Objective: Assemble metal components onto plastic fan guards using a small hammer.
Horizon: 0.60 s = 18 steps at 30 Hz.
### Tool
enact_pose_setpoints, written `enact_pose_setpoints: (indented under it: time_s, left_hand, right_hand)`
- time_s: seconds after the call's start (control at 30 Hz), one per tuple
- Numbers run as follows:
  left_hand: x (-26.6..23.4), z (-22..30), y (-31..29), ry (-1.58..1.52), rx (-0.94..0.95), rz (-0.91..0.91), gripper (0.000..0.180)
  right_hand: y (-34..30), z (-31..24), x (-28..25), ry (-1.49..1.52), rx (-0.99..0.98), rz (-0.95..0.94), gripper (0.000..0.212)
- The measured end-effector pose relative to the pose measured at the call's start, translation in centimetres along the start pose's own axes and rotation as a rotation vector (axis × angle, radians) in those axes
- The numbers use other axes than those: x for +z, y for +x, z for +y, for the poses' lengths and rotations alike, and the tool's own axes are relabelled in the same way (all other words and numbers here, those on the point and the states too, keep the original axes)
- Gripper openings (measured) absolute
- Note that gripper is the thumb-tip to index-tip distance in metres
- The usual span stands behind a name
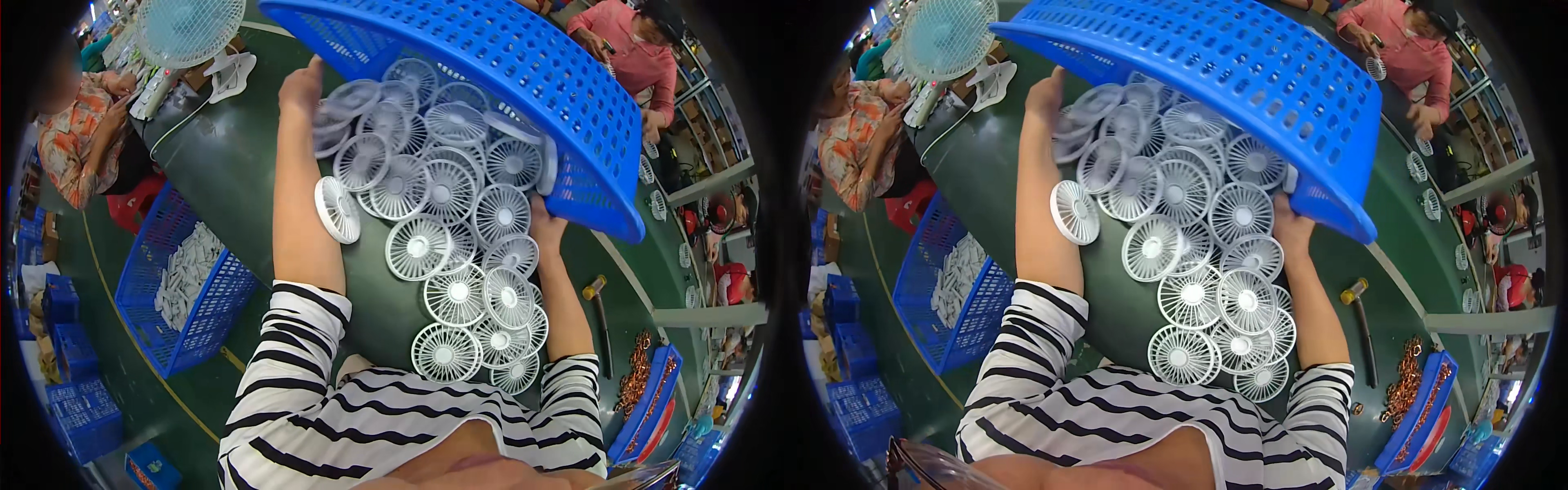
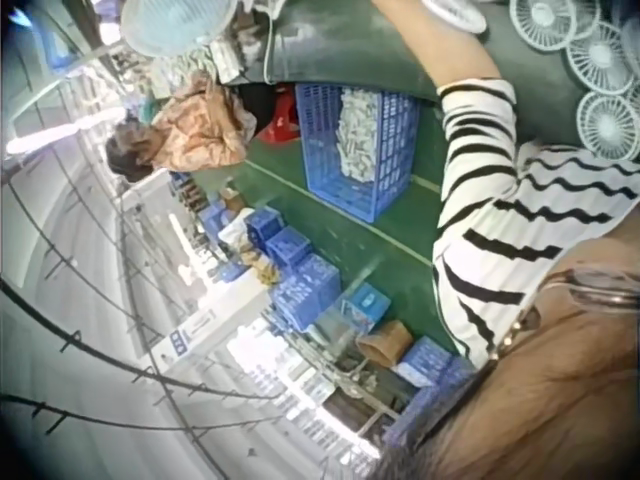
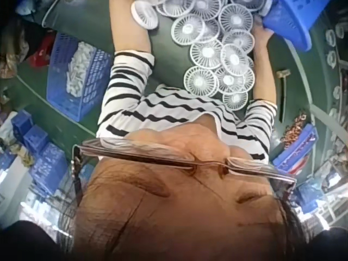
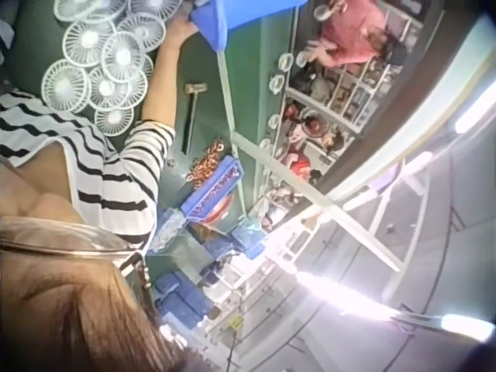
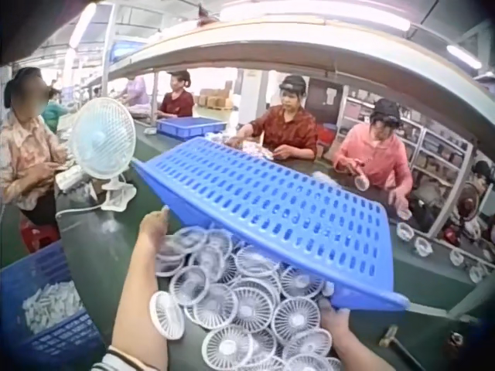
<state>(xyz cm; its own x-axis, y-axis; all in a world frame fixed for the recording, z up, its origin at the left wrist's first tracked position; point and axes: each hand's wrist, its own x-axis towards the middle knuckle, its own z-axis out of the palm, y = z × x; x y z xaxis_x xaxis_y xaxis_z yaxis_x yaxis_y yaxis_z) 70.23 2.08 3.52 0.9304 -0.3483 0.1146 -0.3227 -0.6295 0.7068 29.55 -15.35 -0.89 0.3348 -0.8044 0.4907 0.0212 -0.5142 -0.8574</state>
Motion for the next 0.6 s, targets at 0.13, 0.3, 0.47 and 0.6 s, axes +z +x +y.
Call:
enact_pose_setpoints:
  time_s: [0.13, 0.3, 0.47, 0.6]
  left_hand:
    - [-2.1, -1.7, 1.1, -0.016, -0.094, -0.032, 0.049]
    - [-3.6, -1.3, 0.3, -0.048, -0.126, 0.02, 0.06]
    - [-4.0, -0.1, -0.8, -0.059, -0.083, 0.013, 0.07]
    - [-5.7, 0.1, -1.1, -0.078, -0.03, 0.11, 0.072]
  right_hand:
    - [1.0, 1.4, 2.3, -0.012, -0.071, 0.083, 0.034]
    - [2.6, 1.3, 0.4, -0.1, -0.121, 0.109, 0.03]
    - [3.5, 1.7, -1.2, -0.045, -0.049, 0.199, 0.028]
    - [2.9, 0.4, -1.0, -0.056, -0.049, 0.109, 0.031]
